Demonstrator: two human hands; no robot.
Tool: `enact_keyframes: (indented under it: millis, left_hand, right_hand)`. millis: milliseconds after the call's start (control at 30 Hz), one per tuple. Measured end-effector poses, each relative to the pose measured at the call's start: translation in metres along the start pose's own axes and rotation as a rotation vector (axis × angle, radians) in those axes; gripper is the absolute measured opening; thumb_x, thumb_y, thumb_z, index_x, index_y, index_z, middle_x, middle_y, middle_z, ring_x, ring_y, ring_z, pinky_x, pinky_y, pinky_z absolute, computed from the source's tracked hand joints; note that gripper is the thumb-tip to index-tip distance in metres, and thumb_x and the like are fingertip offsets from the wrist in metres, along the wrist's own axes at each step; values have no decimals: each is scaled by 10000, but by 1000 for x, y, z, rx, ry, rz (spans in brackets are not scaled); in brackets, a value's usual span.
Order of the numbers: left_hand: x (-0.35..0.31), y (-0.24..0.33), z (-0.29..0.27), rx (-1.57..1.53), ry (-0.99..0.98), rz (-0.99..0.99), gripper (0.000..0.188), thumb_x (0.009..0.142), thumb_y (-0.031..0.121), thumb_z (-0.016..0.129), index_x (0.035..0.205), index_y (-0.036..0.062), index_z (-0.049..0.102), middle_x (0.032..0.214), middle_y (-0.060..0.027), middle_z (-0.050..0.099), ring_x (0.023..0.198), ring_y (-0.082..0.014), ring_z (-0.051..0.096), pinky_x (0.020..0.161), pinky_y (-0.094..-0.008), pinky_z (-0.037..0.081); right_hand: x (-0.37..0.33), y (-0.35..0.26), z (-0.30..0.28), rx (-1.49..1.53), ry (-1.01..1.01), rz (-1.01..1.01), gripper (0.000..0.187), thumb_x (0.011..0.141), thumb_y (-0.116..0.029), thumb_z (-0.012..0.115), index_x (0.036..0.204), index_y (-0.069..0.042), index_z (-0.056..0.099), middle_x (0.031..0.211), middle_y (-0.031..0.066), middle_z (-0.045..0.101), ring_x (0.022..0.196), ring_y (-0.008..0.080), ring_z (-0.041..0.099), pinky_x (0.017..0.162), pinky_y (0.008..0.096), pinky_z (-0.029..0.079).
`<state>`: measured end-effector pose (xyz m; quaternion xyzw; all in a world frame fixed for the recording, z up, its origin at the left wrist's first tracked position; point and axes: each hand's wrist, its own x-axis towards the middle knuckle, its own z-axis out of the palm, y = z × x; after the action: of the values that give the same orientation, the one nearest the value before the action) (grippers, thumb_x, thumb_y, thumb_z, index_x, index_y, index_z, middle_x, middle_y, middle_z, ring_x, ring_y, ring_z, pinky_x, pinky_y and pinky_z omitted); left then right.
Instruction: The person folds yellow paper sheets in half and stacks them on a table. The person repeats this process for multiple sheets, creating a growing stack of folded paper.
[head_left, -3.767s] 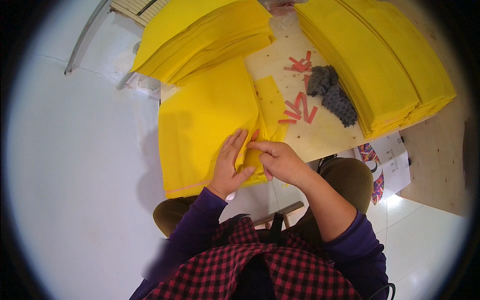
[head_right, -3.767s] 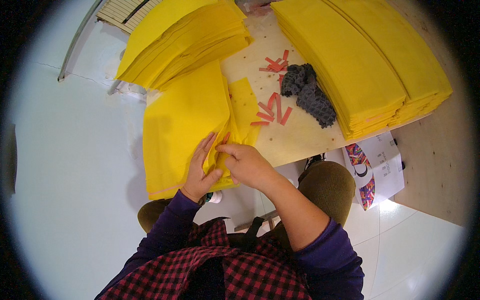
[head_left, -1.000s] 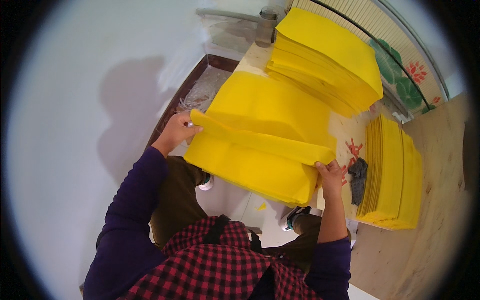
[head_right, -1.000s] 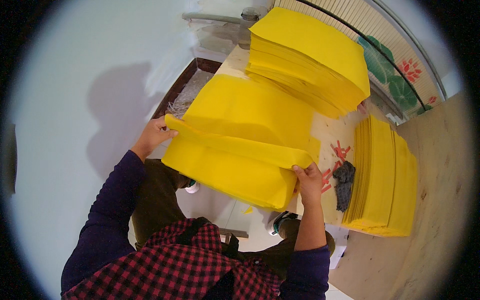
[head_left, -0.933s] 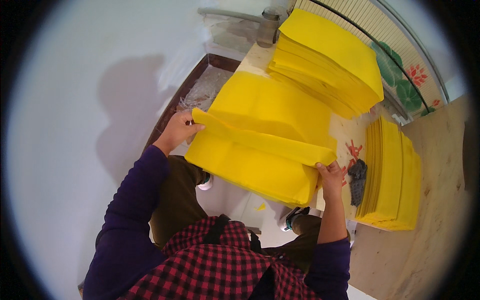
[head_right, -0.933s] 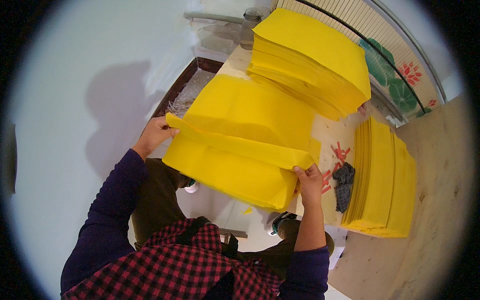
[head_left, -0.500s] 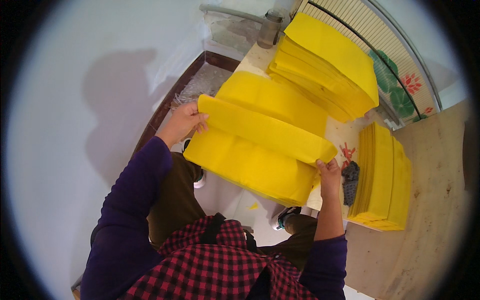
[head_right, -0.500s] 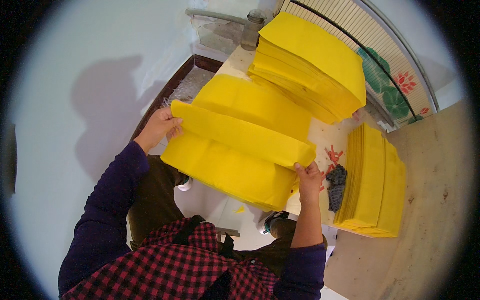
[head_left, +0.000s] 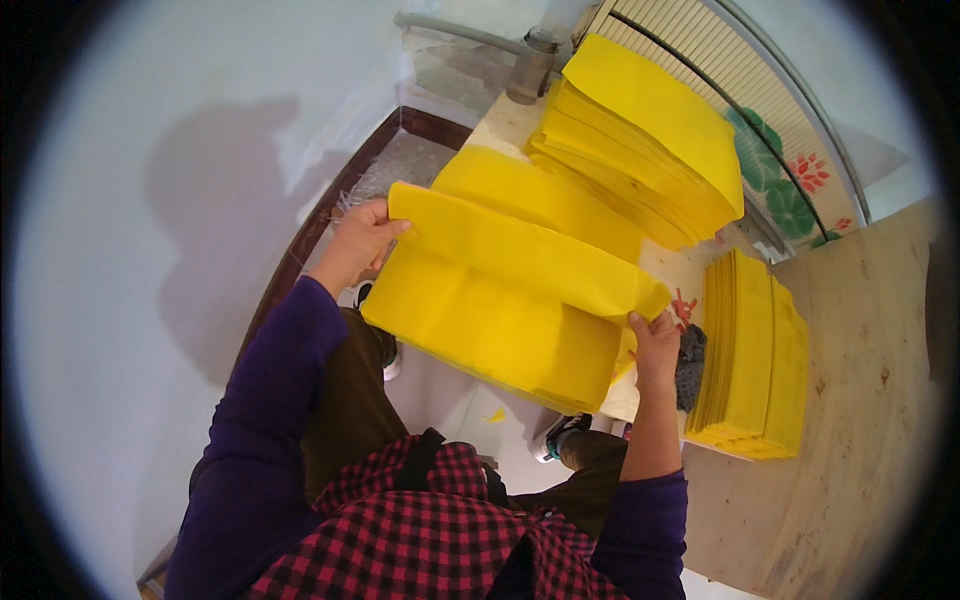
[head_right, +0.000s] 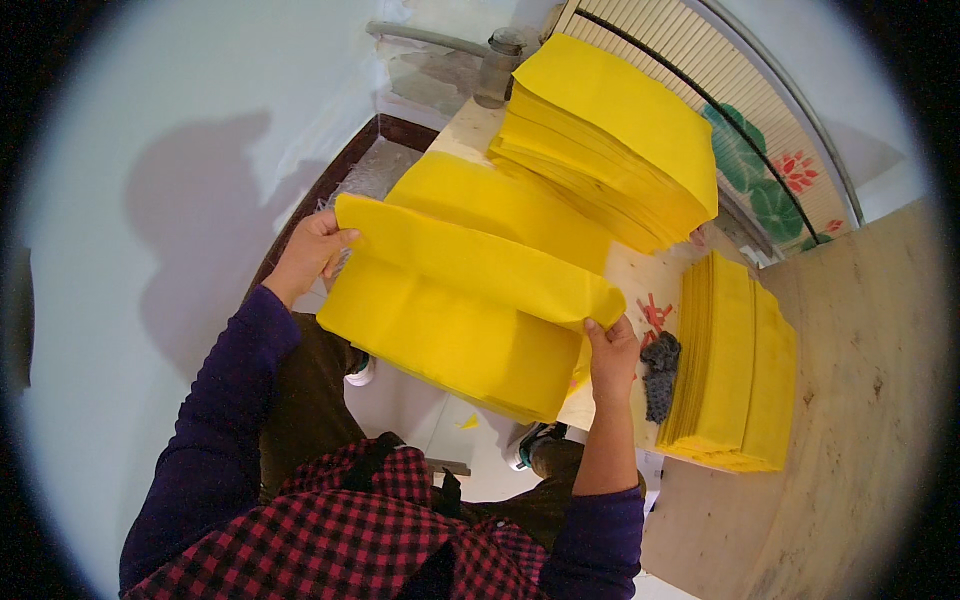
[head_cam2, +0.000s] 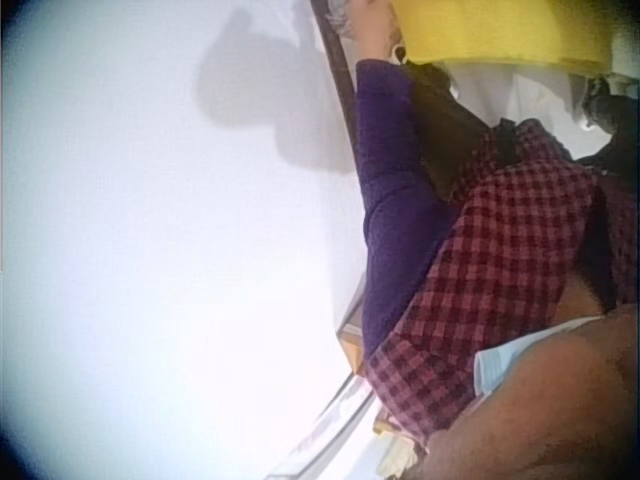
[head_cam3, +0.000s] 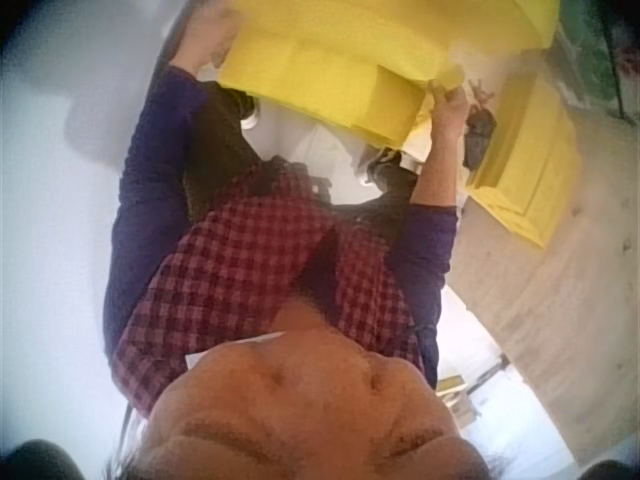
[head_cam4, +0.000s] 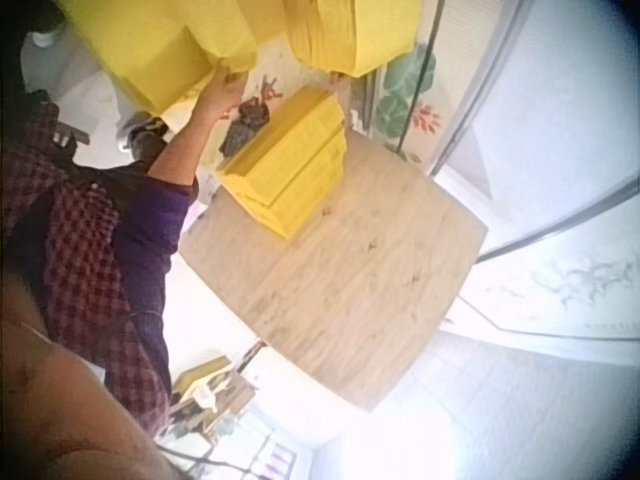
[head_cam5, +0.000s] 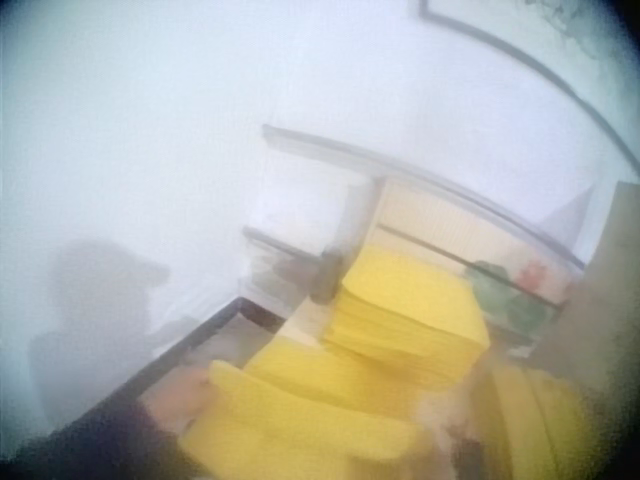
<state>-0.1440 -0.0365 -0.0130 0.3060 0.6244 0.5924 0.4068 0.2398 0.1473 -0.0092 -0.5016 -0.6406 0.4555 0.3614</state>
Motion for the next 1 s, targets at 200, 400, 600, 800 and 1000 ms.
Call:
enact_keyframes:
  millis: [200, 400, 600, 800, 1000]
  left_hand:
    - [-1, -6, -15, -3, -73, 3, 119, 901, 68, 612, 1003, 6, 620, 783, -23, 646, 564, -86, 600, 500, -203, 463]
    - [-10, -19, -30, -4, -253, 40, 197, 875, 41, 616, 1065, 4, 649, 948, -67, 695, 828, -121, 660, 747, -241, 520]
    - [-13, -17, -29, 66, -319, -99, 188, 897, 67, 609, 1071, 5, 644, 951, -62, 688, 825, -123, 656, 735, -244, 518]
    - [-7, -14, -20, 240, -205, -241, 128, 898, 123, 622, 983, 32, 652, 804, -7, 640, 677, -81, 588, 569, -215, 437]
    - [-5, -20, -9, 234, -100, -177, 130, 883, 152, 640, 958, 48, 656, 778, 7, 621, 644, -56, 535, 547, -209, 392]
  right_hand:
    - [-21, -19, -7, -104, 67, -9, 241, 842, 19, 668, 1079, 33, 632, 947, 51, 678, 801, 108, 612, 701, 261, 471]
    - [-48, 8, -10, -79, 28, 21, 273, 826, 34, 663, 1095, 9, 626, 816, 44, 667, 638, 89, 596, 528, 226, 428]
    - [-55, 26, -6, 96, -35, 127, 199, 857, 7, 632, 1053, -13, 602, 755, 39, 631, 528, 98, 566, 455, 222, 417]
    - [-38, 29, -7, 9, -75, 158, 143, 893, -87, 622, 798, -7, 552, 631, 32, 558, 480, 106, 533, 447, 230, 394]
    - [-23, 39, -2, -95, -1, 113, 305, 873, -121, 649, 636, -7, 494, 543, 21, 480, 451, 112, 462, 445, 269, 372]
